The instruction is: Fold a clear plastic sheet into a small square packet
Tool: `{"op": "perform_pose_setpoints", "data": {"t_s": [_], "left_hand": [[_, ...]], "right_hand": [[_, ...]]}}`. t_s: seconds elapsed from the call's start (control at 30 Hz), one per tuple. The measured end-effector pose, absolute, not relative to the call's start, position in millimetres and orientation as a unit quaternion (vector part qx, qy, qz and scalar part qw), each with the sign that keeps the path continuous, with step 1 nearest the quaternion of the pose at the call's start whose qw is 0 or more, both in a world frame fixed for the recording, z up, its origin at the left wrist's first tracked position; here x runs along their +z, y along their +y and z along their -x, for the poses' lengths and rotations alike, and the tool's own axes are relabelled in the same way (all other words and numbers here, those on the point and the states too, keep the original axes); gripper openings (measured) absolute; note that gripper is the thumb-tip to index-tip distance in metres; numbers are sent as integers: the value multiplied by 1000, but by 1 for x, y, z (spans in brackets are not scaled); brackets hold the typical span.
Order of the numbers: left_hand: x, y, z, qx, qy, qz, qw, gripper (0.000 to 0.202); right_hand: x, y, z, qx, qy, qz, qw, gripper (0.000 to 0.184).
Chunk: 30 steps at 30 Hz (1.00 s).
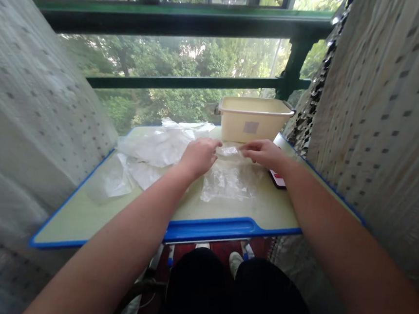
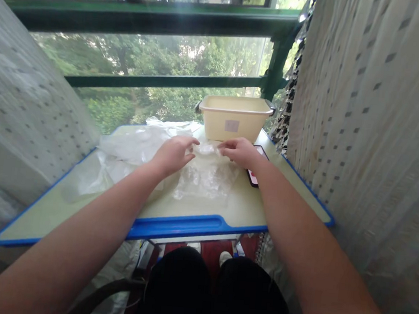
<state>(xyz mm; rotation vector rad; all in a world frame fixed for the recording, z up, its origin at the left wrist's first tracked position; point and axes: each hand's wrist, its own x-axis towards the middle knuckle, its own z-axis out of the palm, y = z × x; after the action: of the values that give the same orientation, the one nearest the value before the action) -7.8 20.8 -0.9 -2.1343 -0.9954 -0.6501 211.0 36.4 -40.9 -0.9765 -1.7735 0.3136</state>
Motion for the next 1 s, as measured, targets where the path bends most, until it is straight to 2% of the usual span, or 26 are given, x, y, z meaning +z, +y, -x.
{"op": "perform_pose_setpoints", "data": {"t_s": [0.13,0.2,0.3,0.4,0.57,0.73,0.8,0.93,1.0], "left_hand": [[-3,15,5,-237,-394,823,335,27],[-3,13,3,-249,-397,840,275,33],[-3,13,2,-282,-409,853,159,33],[-4,16,2,-266,-423,848,174,33],[-7,15,4,-149,-423,852,270,32],[-5,12,4,-123,-451,814,343,33],[-5,12,5,-124,-452,813,345,34],[-7,13,4,-182,-386,845,323,54],[-7,15,4,-210,-358,851,323,45]], "right_hand": [[-40,37,-212,167,-746,393,510,28],[-40,38,-214,99,-754,411,504,26],[-41,37,-217,-87,-762,435,472,23],[-41,35,-217,-129,-766,430,460,23],[-38,33,-215,-103,-765,457,442,22],[-40,38,-215,40,-757,456,466,37],[-41,40,-215,95,-746,446,485,41],[-41,42,-211,199,-735,398,511,45],[-39,43,-209,243,-728,348,538,48]]}}
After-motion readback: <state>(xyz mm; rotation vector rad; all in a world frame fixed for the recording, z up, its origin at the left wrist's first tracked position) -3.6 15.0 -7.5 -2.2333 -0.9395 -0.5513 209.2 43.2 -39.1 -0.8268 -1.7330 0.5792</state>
